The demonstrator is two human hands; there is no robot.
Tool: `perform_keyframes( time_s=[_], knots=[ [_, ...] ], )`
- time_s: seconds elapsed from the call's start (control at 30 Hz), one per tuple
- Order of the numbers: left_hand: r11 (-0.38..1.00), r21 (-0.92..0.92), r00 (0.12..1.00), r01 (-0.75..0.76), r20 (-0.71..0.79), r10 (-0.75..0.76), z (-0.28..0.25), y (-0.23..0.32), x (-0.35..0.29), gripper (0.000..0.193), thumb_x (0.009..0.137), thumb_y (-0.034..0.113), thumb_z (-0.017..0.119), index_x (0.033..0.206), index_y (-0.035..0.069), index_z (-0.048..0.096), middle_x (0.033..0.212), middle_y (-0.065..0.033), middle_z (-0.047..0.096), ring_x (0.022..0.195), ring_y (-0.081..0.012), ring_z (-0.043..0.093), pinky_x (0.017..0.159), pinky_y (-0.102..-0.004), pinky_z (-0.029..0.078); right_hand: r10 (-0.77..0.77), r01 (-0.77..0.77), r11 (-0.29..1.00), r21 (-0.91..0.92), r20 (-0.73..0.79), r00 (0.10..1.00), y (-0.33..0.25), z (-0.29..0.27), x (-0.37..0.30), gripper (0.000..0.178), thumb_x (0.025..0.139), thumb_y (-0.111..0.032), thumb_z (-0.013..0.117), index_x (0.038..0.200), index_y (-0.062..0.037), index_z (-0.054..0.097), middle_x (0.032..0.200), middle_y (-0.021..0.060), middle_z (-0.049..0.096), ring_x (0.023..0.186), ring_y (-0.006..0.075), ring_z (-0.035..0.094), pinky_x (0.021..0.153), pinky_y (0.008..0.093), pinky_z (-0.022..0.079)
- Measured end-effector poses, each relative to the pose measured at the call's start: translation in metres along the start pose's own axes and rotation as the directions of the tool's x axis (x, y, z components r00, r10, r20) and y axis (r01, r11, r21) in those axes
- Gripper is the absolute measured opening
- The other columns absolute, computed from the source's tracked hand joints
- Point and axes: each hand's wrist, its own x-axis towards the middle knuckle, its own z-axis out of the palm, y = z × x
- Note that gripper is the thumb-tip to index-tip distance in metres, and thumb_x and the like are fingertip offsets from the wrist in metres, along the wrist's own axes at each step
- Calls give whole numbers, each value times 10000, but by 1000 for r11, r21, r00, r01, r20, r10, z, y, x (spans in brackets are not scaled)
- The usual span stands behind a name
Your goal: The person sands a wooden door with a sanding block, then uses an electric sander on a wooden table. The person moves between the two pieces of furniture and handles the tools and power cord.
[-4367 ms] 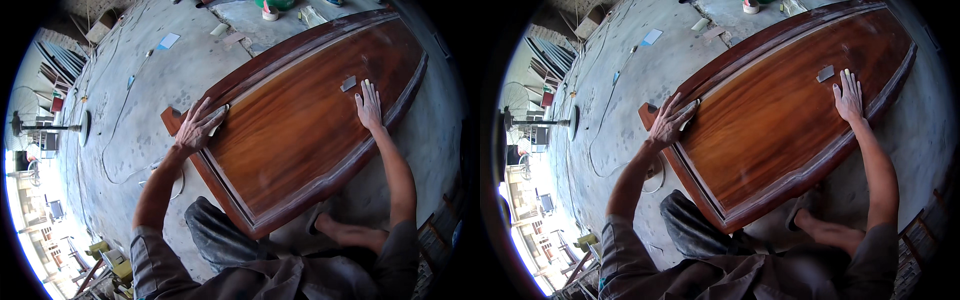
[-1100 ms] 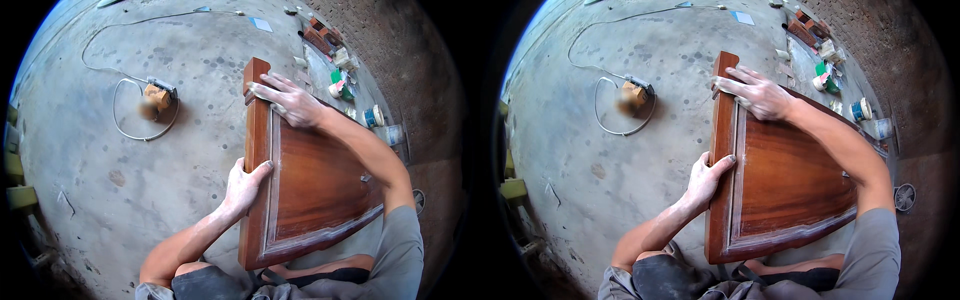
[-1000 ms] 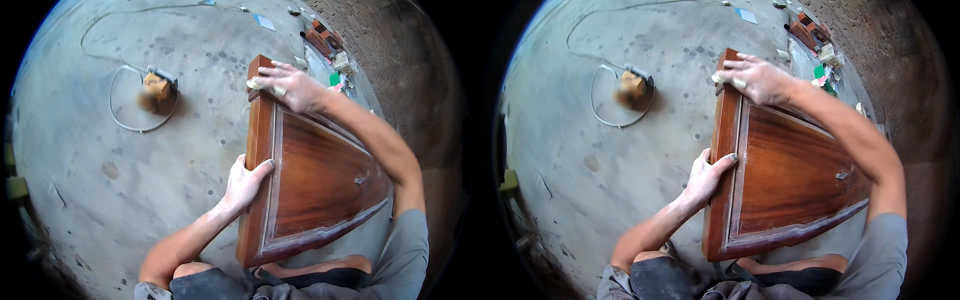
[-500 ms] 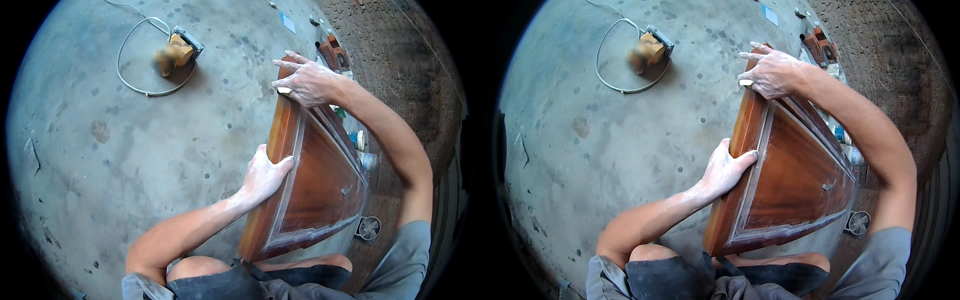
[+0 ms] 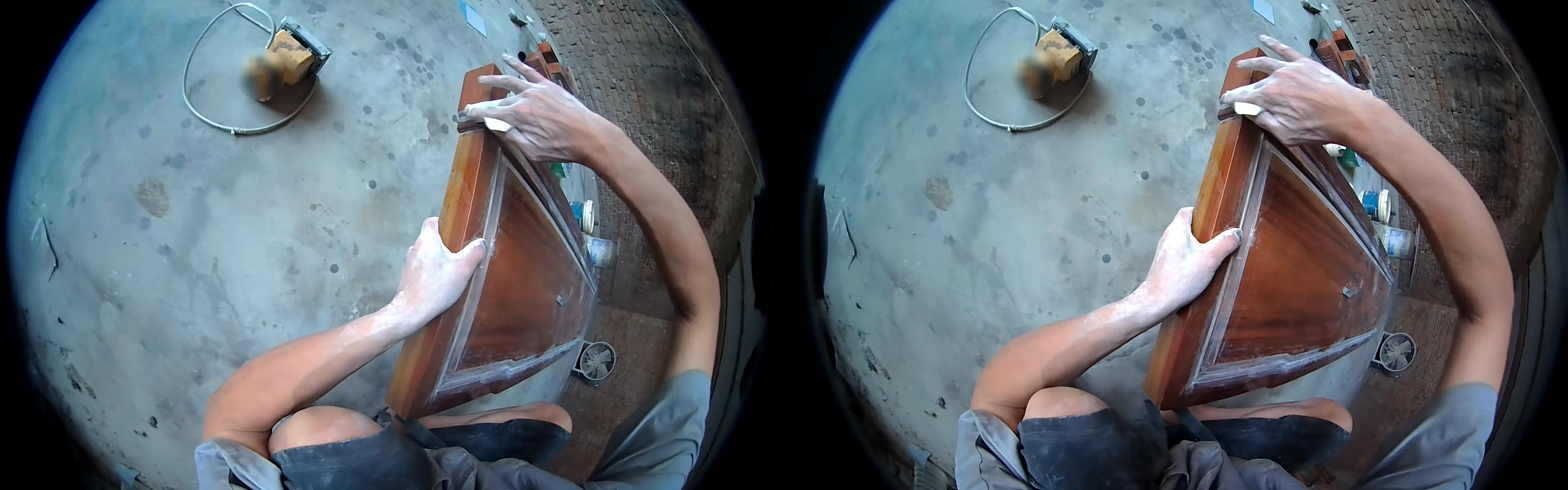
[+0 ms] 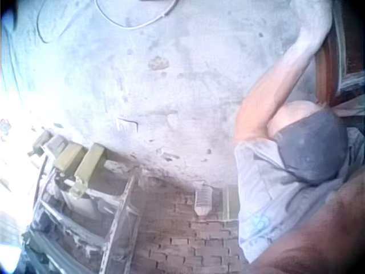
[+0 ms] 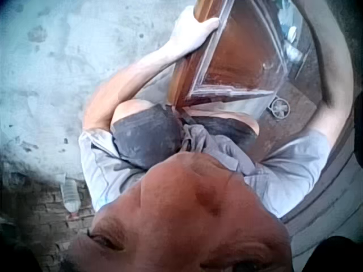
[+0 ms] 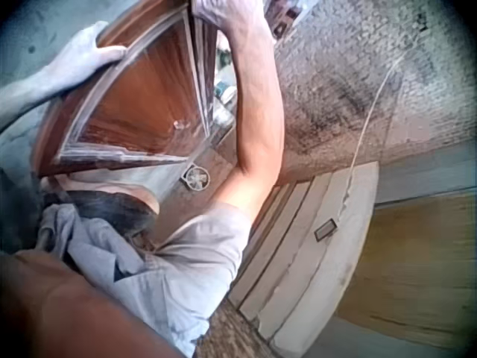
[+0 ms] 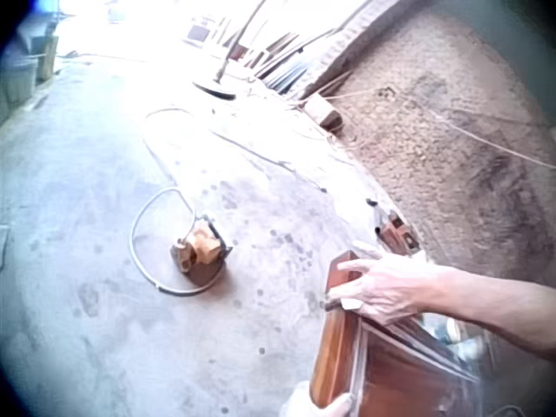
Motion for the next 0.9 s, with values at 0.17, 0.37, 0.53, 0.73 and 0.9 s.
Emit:
perform_keyframes(
  time_s=[0.17, 0.37, 0.53, 0.73, 0.9],
  knots=[
    [999, -44, 998, 3, 67, 0, 4, 3, -3, 544, 839, 302, 681, 1153, -107, 508, 1024, -232, 647, 944, -277, 650, 866, -375, 503, -28, 29, 1000, -10, 84, 996, -2, 11, 2, 425, 918, -158, 365, 1247, -206, 630, 1215, 67, 642, 1358, 259, 422, 1203, 521, 163],
    [1000, -2, 1000, -19, 7, 19, 0, -1, -2, 563, 834, 318, 674, 1161, -110, 507, 1049, -242, 641, 981, -287, 641, 887, -386, 494, -50, 65, 997, -47, 257, 965, -4, -5, 8, 424, 923, -151, 379, 1276, -158, 614, 1364, 51, 564, 1395, 235, 365, 1223, 498, 122],
    [999, 7, 998, 35, 57, -35, -4, 4, -2, 566, 833, 310, 680, 1167, -111, 506, 1058, -242, 640, 992, -291, 640, 893, -386, 493, -81, 82, 996, -20, 64, 995, -6, 4, 8, 301, 922, -168, 409, 1040, -142, 684, 1120, 70, 684, 1325, 220, 460, 1202, 513, 180],
    [1000, -15, 998, 25, 53, -24, -1, 1, -4, 562, 835, 311, 683, 1166, -108, 508, 1058, -245, 645, 980, -287, 646, 884, -382, 499, -65, 80, 995, -59, 215, 974, -16, 6, 15, 363, 946, -143, 390, 1181, -119, 665, 1234, 81, 640, 1321, 239, 461, 1221, 479, 159],
    [999, 44, 999, 16, 28, -17, -2, 1, -1, 554, 842, 309, 677, 1161, -111, 510, 1045, -242, 648, 970, -281, 650, 871, -376, 504, 30, -22, 999, -34, 247, 969, -4, -19, 3, 365, 928, -107, 392, 1161, -128, 672, 1126, 103, 684, 1295, 215, 494, 1207, 508, 184]
  ],
)
